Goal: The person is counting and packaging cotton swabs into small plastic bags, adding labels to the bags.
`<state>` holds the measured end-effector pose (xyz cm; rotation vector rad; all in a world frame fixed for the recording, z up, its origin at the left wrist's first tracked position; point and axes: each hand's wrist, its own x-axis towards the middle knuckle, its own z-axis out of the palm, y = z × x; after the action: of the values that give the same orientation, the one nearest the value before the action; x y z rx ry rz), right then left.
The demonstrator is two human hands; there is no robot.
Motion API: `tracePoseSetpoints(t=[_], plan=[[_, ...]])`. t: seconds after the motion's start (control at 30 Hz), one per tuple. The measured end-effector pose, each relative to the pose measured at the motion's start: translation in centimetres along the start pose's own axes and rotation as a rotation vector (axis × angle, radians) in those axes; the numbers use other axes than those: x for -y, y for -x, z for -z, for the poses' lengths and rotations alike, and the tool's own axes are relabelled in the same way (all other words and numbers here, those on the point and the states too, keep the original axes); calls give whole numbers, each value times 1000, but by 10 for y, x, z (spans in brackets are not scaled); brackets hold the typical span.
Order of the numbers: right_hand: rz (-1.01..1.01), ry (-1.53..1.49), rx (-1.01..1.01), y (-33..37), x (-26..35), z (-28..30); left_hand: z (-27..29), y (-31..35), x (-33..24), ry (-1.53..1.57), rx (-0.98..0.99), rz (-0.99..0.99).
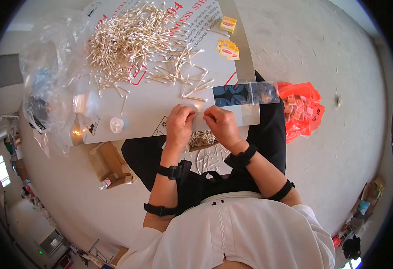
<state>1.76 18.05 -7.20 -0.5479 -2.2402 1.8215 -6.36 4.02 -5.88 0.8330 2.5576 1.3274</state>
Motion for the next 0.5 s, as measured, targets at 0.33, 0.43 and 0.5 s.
tracePoseSetpoints(t=[0.33, 0.43, 0.5], plan=[[360, 533, -49, -25, -1, 8, -18, -45, 11, -305, -265, -5], [376, 553, -64, -28, -2, 8, -22, -61, 10, -395, -241, 22], [374, 572, -56, -30, -5, 8, -25, -63, 9, -396, -115, -39]])
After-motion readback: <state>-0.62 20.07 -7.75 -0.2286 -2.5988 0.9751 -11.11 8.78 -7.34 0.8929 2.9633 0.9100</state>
